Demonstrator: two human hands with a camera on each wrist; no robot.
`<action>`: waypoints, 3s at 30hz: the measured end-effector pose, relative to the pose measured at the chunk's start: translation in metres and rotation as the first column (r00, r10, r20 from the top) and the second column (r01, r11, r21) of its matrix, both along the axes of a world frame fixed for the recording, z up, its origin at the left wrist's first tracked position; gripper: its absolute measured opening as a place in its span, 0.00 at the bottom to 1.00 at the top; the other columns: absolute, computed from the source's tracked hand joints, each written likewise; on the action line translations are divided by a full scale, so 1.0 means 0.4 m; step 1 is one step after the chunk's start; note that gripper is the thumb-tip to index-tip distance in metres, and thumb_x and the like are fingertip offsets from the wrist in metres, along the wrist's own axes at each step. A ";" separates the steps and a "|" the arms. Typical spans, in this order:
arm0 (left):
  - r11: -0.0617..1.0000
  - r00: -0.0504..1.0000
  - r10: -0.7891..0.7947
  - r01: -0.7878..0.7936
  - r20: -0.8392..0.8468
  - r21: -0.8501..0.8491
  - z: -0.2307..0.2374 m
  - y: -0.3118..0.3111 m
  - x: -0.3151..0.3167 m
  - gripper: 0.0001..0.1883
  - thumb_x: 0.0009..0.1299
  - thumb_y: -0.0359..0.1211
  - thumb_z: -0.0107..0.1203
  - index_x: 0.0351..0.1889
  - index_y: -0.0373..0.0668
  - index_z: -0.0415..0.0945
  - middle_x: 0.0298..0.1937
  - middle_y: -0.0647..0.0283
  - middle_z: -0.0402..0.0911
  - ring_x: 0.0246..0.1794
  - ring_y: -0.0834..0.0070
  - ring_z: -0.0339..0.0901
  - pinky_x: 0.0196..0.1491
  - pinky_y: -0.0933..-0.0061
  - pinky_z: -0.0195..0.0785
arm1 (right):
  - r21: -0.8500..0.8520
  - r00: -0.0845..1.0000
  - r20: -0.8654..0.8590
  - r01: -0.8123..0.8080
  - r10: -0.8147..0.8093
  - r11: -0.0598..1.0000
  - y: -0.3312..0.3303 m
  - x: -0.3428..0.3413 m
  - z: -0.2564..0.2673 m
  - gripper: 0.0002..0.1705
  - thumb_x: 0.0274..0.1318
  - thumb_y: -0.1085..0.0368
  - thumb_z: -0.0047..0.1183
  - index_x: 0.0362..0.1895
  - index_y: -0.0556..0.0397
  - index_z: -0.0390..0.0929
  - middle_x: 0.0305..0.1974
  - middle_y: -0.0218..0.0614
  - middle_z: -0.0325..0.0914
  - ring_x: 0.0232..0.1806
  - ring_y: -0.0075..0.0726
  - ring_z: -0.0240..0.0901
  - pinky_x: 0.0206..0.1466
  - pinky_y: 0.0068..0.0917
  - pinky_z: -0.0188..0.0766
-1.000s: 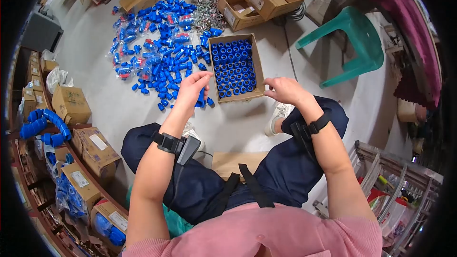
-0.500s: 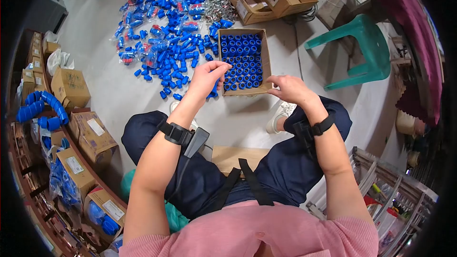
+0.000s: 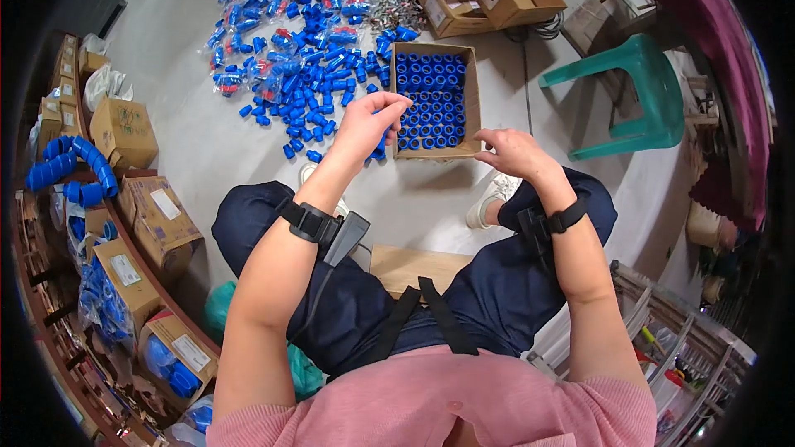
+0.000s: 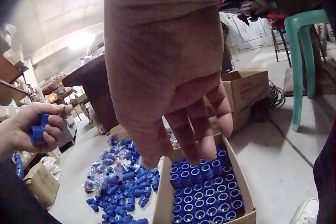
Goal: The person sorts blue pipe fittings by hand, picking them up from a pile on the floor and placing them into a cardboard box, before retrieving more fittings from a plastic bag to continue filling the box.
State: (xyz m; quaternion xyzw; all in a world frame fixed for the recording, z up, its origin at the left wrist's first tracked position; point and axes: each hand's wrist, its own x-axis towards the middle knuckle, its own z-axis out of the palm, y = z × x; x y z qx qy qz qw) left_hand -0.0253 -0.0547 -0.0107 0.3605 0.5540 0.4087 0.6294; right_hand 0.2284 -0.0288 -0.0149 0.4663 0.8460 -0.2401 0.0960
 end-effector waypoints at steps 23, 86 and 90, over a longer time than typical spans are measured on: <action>0.966 0.979 -0.190 0.201 -0.080 0.163 0.163 0.096 -0.083 0.11 0.61 0.36 0.56 0.37 0.40 0.76 0.22 0.71 0.71 0.18 0.87 0.65 0.21 0.85 0.59 | -0.354 0.940 -0.339 -0.088 -0.040 0.931 0.128 -0.080 0.233 0.17 0.53 0.64 0.52 0.47 0.56 0.72 0.34 0.35 0.77 0.36 0.25 0.71 0.42 0.24 0.68; 0.848 0.809 -0.259 0.452 0.528 -0.276 -0.553 0.232 -0.133 0.18 0.66 0.40 0.49 0.52 0.43 0.71 0.28 0.70 0.75 0.17 0.85 0.67 0.20 0.84 0.61 | -0.290 0.893 -0.366 0.158 -0.262 0.944 0.287 -0.310 -0.381 0.18 0.40 0.65 0.61 0.39 0.53 0.75 0.31 0.35 0.74 0.28 0.28 0.72 0.31 0.22 0.70; 0.774 0.805 -0.375 0.545 0.461 -0.323 -0.538 0.205 -0.102 0.17 0.67 0.38 0.48 0.51 0.43 0.71 0.31 0.70 0.76 0.16 0.86 0.66 0.19 0.84 0.60 | -0.309 0.790 -0.394 0.368 -0.470 0.877 0.166 -0.274 -0.398 0.19 0.40 0.66 0.62 0.41 0.52 0.75 0.32 0.35 0.76 0.30 0.26 0.71 0.33 0.22 0.70</action>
